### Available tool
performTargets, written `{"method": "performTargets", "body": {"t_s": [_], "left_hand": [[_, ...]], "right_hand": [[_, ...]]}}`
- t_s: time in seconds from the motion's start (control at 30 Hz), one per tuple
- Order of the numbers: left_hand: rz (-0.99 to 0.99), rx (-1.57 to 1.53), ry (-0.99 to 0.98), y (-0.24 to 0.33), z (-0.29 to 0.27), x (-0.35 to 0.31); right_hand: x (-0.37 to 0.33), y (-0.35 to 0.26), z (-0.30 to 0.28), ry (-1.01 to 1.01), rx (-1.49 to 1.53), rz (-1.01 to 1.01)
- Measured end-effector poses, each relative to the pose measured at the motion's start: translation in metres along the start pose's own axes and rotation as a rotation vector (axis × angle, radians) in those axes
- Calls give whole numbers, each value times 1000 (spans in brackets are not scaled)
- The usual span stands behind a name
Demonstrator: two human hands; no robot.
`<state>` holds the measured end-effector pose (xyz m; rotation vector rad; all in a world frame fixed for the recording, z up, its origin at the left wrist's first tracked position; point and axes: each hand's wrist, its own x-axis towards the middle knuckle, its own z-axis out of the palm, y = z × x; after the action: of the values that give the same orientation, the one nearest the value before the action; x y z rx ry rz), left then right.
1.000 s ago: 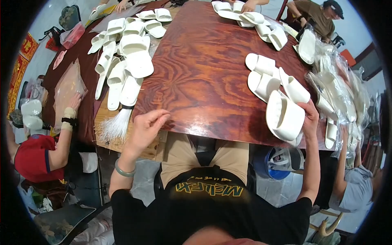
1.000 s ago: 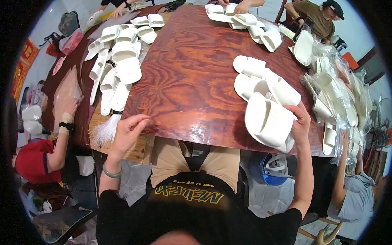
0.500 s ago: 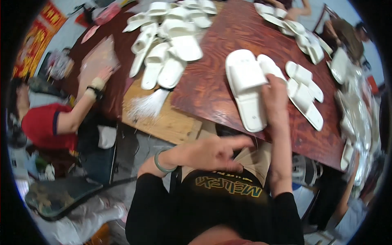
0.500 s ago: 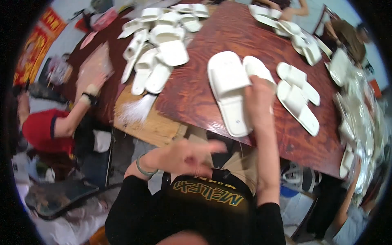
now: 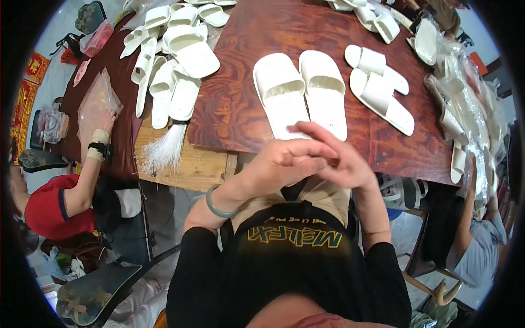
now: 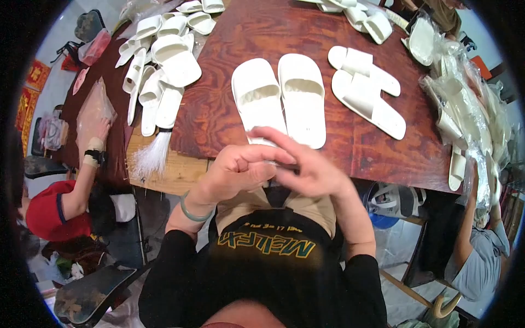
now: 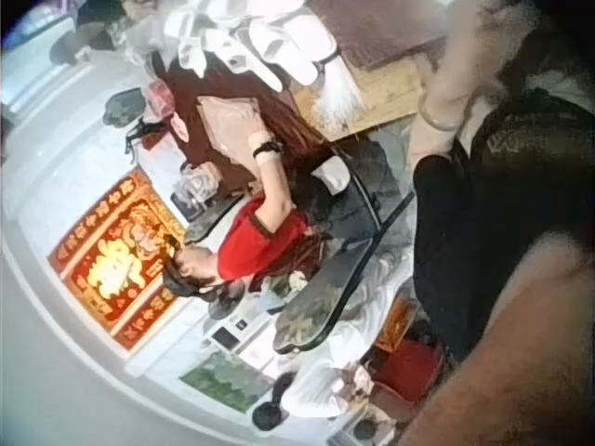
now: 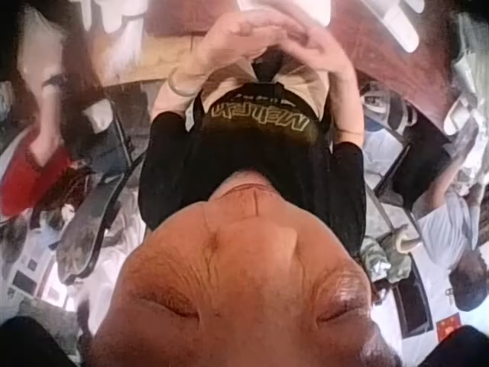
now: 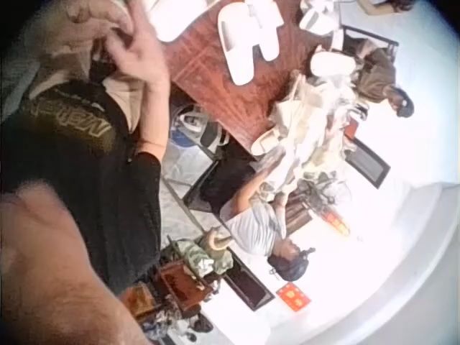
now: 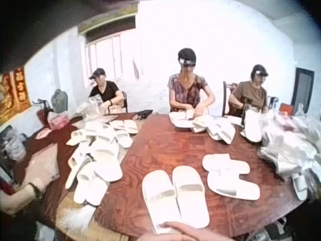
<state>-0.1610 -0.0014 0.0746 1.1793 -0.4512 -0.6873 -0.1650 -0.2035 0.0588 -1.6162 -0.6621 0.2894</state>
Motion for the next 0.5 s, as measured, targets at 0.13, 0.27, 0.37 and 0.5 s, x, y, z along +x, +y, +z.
{"method": "performTargets", "body": {"t_s": [0.13,0.27,0.37,0.5], "left_hand": [[31,-406,-81,11,-3,-3],[171,-522,62,-6,-18,4],[337,-436,437,-29,-17,11],[165,327,718,-43,-20,7]], "right_hand": [[-18,8,37,51,510,164],[-36,14,39,181,456,393],[-46,15,34,301,453,456],[-42,24,20,469,416,521]]}}
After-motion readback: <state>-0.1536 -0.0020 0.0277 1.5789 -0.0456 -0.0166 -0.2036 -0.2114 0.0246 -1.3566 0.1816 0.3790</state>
